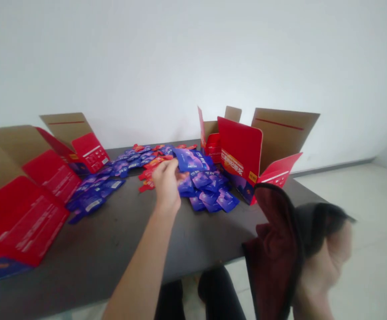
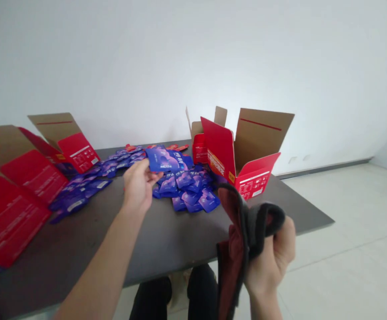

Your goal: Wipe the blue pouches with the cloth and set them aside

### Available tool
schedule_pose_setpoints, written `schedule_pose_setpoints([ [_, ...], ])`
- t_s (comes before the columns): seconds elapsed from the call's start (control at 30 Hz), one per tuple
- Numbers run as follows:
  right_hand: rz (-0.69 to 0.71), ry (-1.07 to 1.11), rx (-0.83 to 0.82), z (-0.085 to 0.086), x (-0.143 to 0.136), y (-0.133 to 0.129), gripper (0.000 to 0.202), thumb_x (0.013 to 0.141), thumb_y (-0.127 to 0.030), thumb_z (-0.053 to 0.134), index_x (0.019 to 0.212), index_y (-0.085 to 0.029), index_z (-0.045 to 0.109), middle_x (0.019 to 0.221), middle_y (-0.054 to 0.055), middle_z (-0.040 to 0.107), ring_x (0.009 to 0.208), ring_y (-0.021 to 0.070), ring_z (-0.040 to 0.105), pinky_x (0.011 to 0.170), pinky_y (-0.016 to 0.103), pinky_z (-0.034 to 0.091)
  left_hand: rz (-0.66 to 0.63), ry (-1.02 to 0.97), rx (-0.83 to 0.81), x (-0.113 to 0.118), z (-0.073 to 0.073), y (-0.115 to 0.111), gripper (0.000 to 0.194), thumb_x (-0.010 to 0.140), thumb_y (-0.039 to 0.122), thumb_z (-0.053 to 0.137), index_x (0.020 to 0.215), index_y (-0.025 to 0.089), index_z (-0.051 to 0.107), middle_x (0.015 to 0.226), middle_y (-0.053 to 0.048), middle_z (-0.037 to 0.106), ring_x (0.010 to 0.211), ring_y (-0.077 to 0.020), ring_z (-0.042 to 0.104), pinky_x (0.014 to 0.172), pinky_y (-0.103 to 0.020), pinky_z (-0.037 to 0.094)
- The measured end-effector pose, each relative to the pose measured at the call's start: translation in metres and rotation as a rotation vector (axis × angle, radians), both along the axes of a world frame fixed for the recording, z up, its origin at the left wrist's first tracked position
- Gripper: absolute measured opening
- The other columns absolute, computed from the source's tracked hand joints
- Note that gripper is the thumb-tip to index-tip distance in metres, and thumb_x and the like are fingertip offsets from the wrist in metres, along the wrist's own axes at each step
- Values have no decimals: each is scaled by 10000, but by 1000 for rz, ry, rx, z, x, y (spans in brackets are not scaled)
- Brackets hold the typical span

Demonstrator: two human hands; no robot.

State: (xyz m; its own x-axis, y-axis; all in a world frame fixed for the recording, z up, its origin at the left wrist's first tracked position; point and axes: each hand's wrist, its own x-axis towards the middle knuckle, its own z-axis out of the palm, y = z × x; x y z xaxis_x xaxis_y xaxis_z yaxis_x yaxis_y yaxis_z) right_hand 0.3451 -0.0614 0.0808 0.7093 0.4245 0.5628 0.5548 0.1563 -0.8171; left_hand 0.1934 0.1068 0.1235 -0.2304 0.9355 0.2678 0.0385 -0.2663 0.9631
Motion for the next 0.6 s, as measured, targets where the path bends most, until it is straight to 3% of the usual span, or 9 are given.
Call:
schedule_pose_setpoints([
  [0.13,-89,149,135,-30,11,-9,256,770,-421,521,645,-204,467,552,-52,398,514,109,363,500,246,287,42,252,-79,29,-46,19,267,790,384,408,811,153,541,675,-37,617,571,-164,611,596,-309,495],
  [0.2,-109,200,170,-37,15,-10,279,747,-433,545,633,-183,496,544,-56,420,516,98,368,514,241,284,71,412,-71,30,-65,14,251,734,338,540,912,161,551,760,-71,639,748,-245,634,724,-410,479],
  [0.27,-101,247,193,-42,18,-11,272,743,-421,555,636,-175,506,537,-64,420,516,88,365,530,237,288,90,546,-32,23,-74,4,425,665,250,642,1067,187,521,970,-114,624,987,-311,566,883,-512,375],
  [0.33,-65,278,222,-44,20,-13,250,740,-401,564,643,-177,510,527,-71,413,514,83,363,540,234,293,65,715,71,15,-74,-4,557,658,197,666,1180,238,473,1205,-119,514,1177,-325,419,993,-542,232],
  [0.4,-45,277,235,-44,19,-15,225,742,-387,565,658,-180,528,529,-70,429,519,84,379,550,234,305,-14,1001,269,10,-66,-3,560,709,210,643,1228,289,449,1352,-85,378,1279,-314,268,1038,-528,145],
  [0.5,-98,227,191,-43,18,-21,210,734,-384,572,699,-177,581,563,-53,499,538,95,427,558,240,322,-162,1445,530,14,-49,13,474,821,288,526,1280,261,410,1425,-88,266,1316,-304,177,1042,-495,185],
  [0.6,-172,211,156,-43,18,-27,237,711,-408,592,697,-172,601,572,-38,537,542,104,456,555,246,336,-306,1604,583,37,-39,33,416,846,301,491,1251,216,449,1346,-87,408,1276,-269,287,1010,-410,290],
])
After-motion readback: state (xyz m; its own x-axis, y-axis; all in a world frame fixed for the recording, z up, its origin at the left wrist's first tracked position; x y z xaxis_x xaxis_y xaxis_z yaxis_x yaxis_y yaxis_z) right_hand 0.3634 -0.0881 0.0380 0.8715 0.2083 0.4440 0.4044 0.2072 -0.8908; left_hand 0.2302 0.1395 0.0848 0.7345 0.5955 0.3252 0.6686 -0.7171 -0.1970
